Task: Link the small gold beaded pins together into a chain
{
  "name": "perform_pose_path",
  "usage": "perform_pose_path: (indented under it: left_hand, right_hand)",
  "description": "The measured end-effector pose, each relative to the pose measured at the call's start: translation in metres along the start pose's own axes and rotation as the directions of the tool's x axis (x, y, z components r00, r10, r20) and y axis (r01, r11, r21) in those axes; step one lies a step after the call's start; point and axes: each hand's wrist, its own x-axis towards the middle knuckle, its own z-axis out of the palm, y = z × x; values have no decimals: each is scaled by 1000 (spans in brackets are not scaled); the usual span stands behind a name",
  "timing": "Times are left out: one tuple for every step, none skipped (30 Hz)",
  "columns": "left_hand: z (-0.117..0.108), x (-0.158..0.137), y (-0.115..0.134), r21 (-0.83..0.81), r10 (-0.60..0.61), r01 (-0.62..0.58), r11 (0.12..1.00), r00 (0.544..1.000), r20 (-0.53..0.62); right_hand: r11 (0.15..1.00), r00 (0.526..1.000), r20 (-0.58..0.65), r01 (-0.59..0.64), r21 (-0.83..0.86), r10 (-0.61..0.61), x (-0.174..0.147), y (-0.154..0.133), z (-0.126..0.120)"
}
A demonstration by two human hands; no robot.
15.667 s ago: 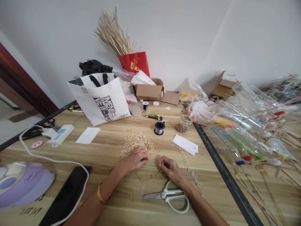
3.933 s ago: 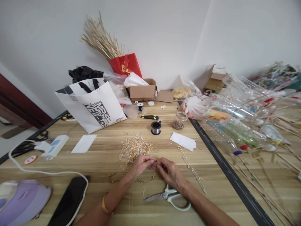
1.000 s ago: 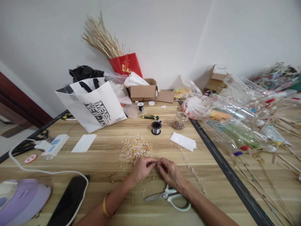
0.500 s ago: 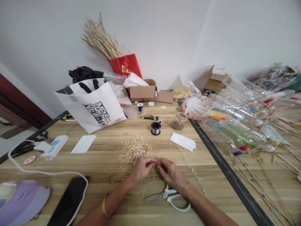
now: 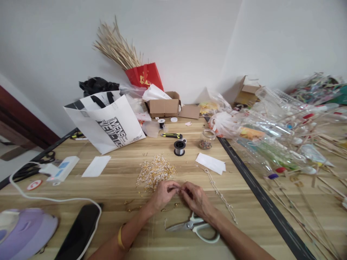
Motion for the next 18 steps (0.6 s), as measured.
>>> perform_pose_path:
  left_hand:
    - [0, 0, 0, -10, -6, 6, 1000, 1000, -1]
    - [0, 0, 0, -15, -10, 10, 1000, 1000, -2]
    - [0, 0, -1, -15, -12, 12, 1000, 1000, -5]
    - [0, 0, -1, -11, -14, 13, 1000, 1000, -8]
    - [1, 0, -2, -7, -15, 14, 1000, 1000, -11]
    - [1, 0, -2, -1, -15, 15, 1000, 1000, -13]
    - [1, 0, -2, 5, -16, 16, 1000, 1000, -15]
    - [1, 0, -2, 14, -17, 18, 1000, 1000, -19]
    - [1, 0, -2, 24, -18, 19, 1000, 1000, -20]
    - [1, 0, -2, 34, -17, 18, 999, 1000, -21]
    - [1, 0, -1, 43, -14, 15, 999, 1000, -25]
    - [1, 0, 0, 53, -11, 12, 999, 1000, -28]
    - [0, 0, 1, 63, -9, 11, 998, 999, -31]
    - [0, 0, 2, 71, -9, 12, 997, 999, -36]
    - [0, 0, 4, 80, -10, 13, 997, 999, -41]
    - [0, 0, 5, 89, -12, 16, 996, 999, -45]
    - [-1, 0, 6, 100, -14, 18, 995, 999, -48]
    - [-1, 0, 7, 108, -15, 20, 994, 999, -51]
  right_hand:
    - [1000, 1000, 3, -3, 1, 3, 0, 0, 0]
    - [1000, 1000, 6, -5, 1, 5, 0, 0, 0]
    - [1000, 1000, 6, -6, -1, 6, 0, 0, 0]
    - [1000, 1000, 4, -5, -3, 5, 0, 0, 0]
    - [1000, 1000, 0, -2, -5, 2, -1, 0, 0]
    - [1000, 1000, -3, 4, -4, -4, -1, 1, 1]
    - [1000, 1000, -5, 9, -2, -9, -1, 1, 1]
    - [1000, 1000, -5, 12, 0, -12, -1, 2, 1]
    - [1000, 1000, -4, 13, 1, -13, -1, 2, 1]
    - [1000, 1000, -2, 14, -1, -14, -1, 2, 1]
    - [1000, 1000, -2, 14, -6, -14, -1, 2, 1]
    - [1000, 1000, -1, 14, -11, -14, -1, 2, 1]
    - [1000, 1000, -1, 17, -15, -17, -1, 2, 1]
    - [1000, 1000, 0, 20, -18, -20, 0, 2, 1]
    - [1000, 1000, -3, 22, -19, -22, 0, 2, 1]
    - [1000, 1000, -5, 23, -18, -23, 0, 2, 1]
    - [1000, 1000, -7, 24, -13, -25, -1, 3, 1]
    - [1000, 1000, -8, 26, -7, -26, -1, 3, 1]
